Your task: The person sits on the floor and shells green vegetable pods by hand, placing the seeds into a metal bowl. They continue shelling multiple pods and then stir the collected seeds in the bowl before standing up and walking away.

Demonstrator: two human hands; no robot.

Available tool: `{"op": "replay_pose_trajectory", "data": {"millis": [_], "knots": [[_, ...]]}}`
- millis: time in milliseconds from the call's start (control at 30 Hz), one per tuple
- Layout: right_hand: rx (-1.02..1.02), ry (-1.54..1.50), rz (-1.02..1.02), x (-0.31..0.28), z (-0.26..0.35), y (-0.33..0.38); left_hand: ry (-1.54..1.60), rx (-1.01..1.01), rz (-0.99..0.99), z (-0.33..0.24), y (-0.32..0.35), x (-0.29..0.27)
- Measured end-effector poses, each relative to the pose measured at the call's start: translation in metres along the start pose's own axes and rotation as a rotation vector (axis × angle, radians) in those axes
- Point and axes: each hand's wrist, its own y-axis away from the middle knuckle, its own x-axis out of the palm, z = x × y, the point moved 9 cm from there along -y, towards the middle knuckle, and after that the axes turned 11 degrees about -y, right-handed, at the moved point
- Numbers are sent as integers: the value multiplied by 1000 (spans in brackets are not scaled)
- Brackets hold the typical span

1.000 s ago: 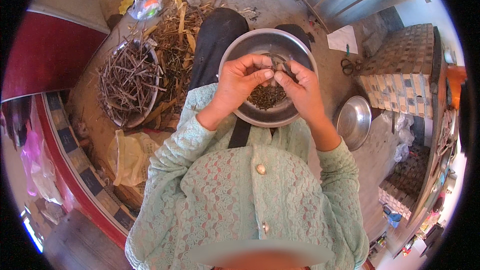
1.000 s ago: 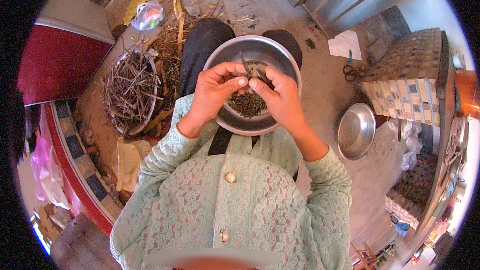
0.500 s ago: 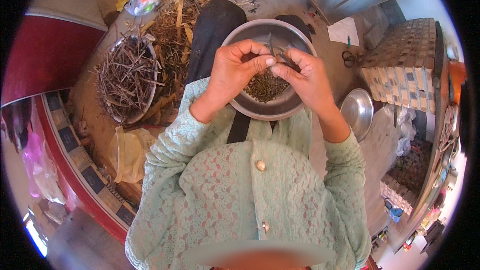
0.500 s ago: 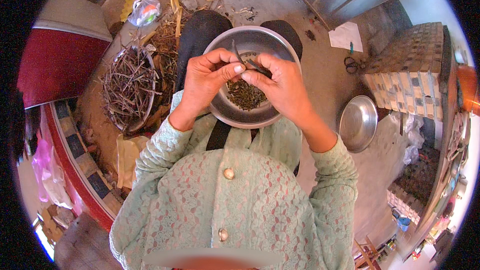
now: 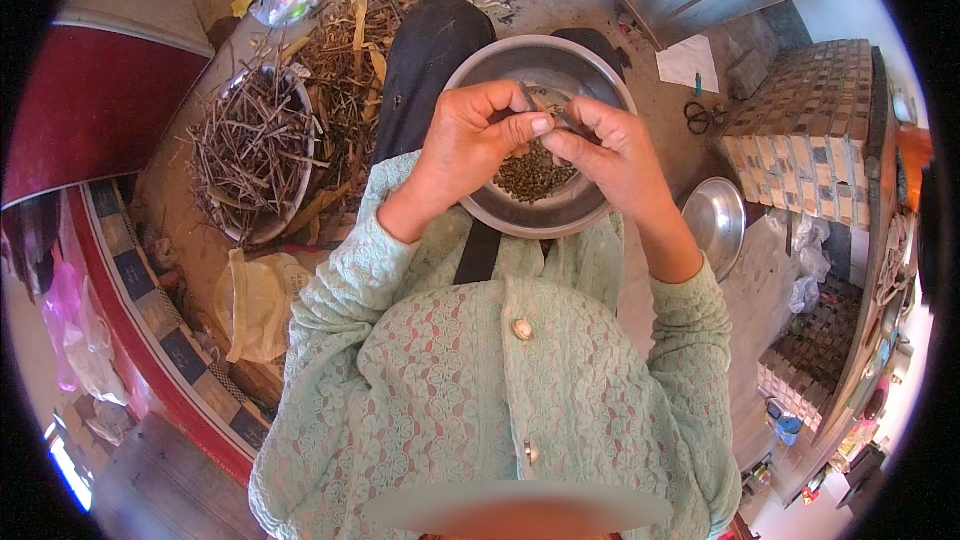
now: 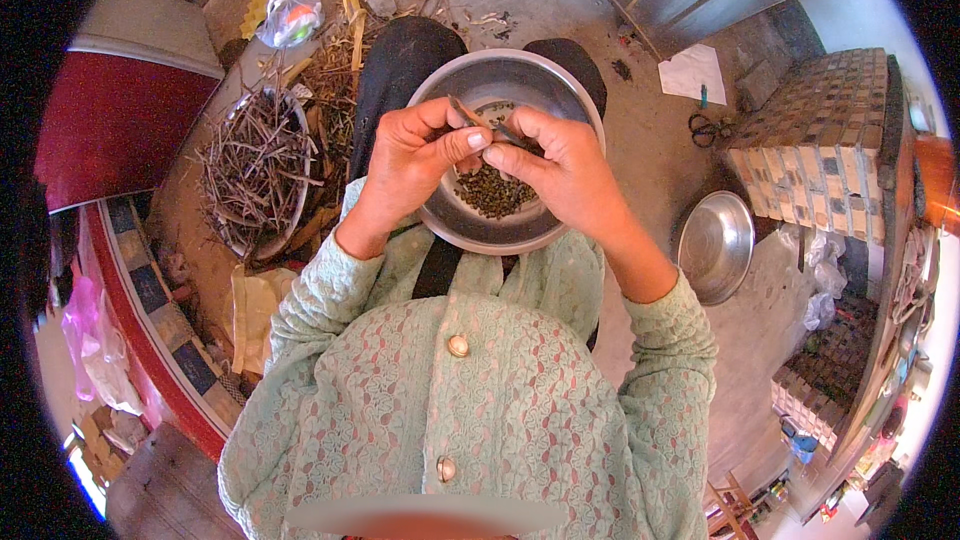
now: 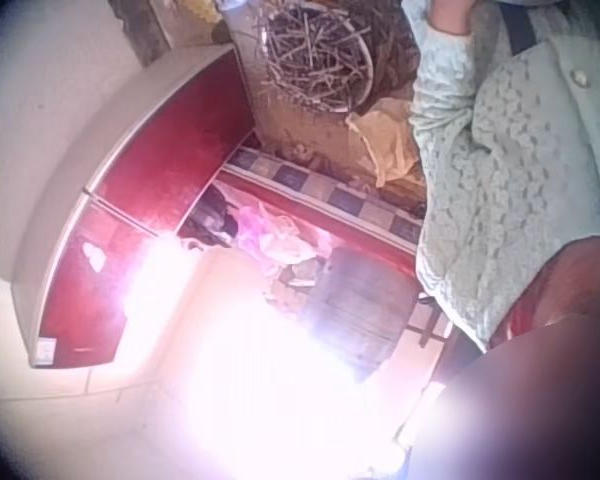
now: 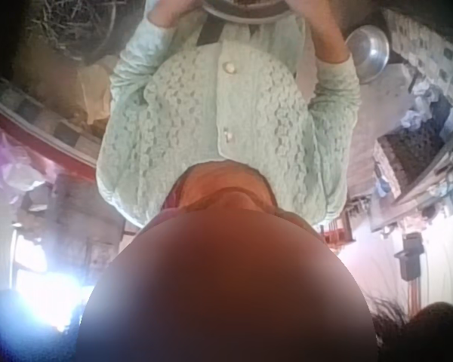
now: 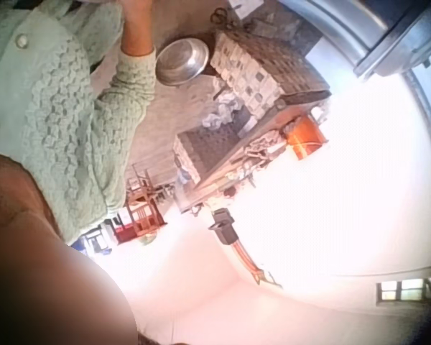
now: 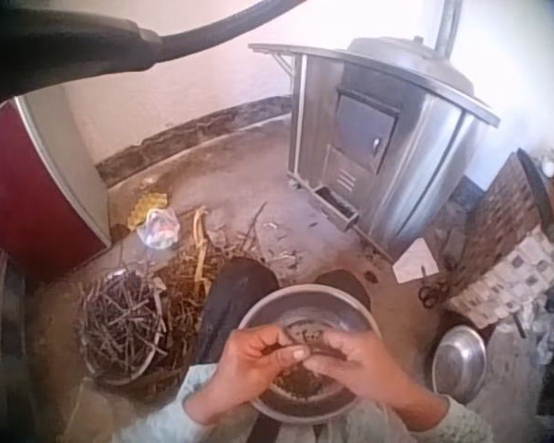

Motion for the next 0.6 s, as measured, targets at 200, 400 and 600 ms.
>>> {"op": "replay_pose_trajectory", "data": {"millis": [200, 400, 600], "knots": [[166, -143, 39, 5, -12, 6, 3, 8, 50, 3, 0, 3], [327, -646, 64, 16, -22, 12, 244, -31, 28, 7, 2, 5], [415, -707, 77, 10, -28, 17, 299, -74, -80, 15, 2, -3]]}}
